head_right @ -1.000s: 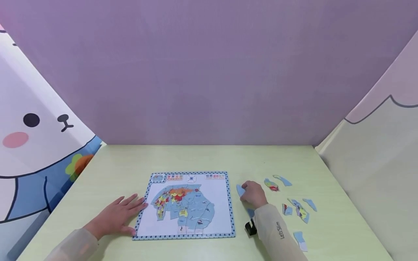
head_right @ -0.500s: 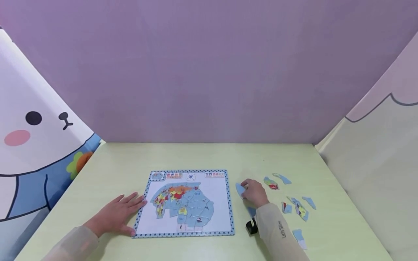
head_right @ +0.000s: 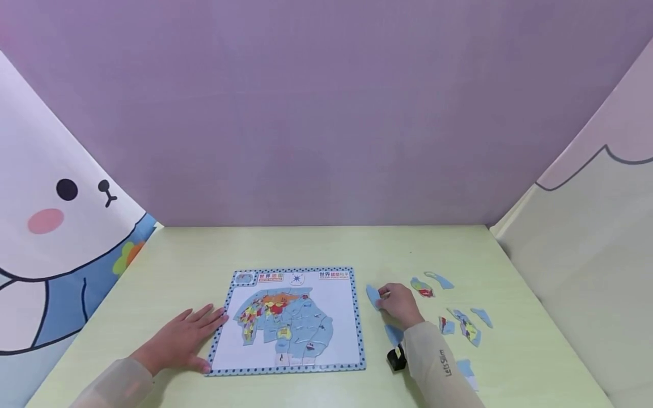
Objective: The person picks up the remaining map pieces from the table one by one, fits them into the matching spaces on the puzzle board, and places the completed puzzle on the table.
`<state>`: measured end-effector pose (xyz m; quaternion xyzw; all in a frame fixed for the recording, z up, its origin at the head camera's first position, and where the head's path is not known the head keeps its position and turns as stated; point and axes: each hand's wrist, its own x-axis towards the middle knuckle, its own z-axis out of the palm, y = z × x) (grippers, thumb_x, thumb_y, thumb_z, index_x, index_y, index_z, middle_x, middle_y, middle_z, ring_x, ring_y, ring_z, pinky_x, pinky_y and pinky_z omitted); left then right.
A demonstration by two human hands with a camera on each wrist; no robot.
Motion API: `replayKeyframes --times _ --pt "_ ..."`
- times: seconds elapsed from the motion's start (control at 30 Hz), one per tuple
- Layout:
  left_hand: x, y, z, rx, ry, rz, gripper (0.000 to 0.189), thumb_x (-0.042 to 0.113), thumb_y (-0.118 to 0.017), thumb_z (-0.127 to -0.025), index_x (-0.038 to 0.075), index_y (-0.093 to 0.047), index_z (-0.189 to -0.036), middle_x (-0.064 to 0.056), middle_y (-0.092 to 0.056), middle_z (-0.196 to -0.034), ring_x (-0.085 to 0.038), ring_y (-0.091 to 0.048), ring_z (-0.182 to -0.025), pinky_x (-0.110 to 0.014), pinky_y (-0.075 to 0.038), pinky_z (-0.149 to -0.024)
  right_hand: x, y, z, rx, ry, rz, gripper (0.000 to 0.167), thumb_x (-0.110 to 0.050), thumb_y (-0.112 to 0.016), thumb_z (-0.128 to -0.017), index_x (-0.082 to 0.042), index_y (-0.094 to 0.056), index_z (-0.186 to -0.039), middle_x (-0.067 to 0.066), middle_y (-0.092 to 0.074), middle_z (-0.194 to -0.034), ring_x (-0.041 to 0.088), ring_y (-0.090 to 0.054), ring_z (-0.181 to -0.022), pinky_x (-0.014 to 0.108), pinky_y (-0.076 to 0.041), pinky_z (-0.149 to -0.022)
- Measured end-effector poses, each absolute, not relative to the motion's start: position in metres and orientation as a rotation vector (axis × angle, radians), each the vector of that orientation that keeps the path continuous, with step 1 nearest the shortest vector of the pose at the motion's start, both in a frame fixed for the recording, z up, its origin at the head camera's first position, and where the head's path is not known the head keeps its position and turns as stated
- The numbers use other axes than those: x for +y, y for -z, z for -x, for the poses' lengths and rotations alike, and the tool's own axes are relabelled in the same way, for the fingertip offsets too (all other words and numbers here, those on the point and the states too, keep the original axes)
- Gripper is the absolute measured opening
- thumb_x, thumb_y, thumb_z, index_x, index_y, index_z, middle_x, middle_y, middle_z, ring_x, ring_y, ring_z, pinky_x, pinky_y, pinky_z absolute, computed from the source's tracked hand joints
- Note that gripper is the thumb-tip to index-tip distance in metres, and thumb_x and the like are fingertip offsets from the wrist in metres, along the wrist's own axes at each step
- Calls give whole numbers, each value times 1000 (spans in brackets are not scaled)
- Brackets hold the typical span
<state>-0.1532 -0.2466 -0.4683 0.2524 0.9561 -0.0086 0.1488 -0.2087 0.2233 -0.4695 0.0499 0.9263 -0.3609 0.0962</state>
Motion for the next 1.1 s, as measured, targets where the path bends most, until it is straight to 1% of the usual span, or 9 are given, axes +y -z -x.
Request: replayKeyframes --times 0.13,0.23,0.4,0.53,0.77,0.93,1.1 --pt "-247 470 154 2758 29 -743 109 83 -53 -64 13 -40 -147 -6 -35 -153 -36 -24 -141 -61 -24 -108 224 468 207 2738 1099 -131 25 -2 -69 -84 9 -63 -106 8 -66 -81 16 -60 -69 32 -51 -64" --pt "-247 471 154 2752 14 -727 108 82 -55 -64 15 -39 -147 -5 -34 -153 -35 -24 -142 -61 -24 -108 224 468 206 2731 1115 -127 27 -2 -68 -84 9 -62 -108 5 -64 -75 15 -58 -63 29 -49 -59" --pt "-246 472 155 2739 13 -700 107 79 -59 -64 15 -39 -147 -4 -34 -153 -35 -22 -142 -61 -21 -109 221 466 206 2712 1158 -125 32 -1 -66 -85 6 -61 -116 5 -60 -71 16 -55 -60 28 -45 -58" --pt "-246 471 154 2738 39 -699 106 79 -60 -65 16 -39 -148 -3 -34 -153 -35 -22 -142 -61 -20 -109 216 463 205 2710 1196 -96 32 1 -65 -85 6 -60 -116 5 -59 -70 15 -54 -58 27 -44 -57" --pt "-245 469 155 2736 36 -698 105 77 -62 -65 16 -39 -147 -3 -35 -153 -36 -23 -142 -61 -21 -109 206 459 204 2655 1310 -142 31 2 -63 -87 7 -60 -117 7 -59 -72 16 -54 -60 26 -44 -57" --pt "-246 470 155 2741 53 -702 105 78 -61 -65 16 -40 -147 -3 -35 -153 -35 -23 -142 -61 -21 -110 196 461 201 2578 1419 -145 33 6 -62 -85 9 -59 -118 9 -62 -78 15 -60 -65 27 -52 -61" --pt "-248 472 155 2747 40 -725 105 79 -59 -66 15 -40 -147 -4 -35 -153 -35 -23 -142 -61 -21 -109 191 461 198 2527 1440 -170 32 7 -62 -86 7 -59 -118 9 -62 -80 16 -62 -67 29 -55 -64"
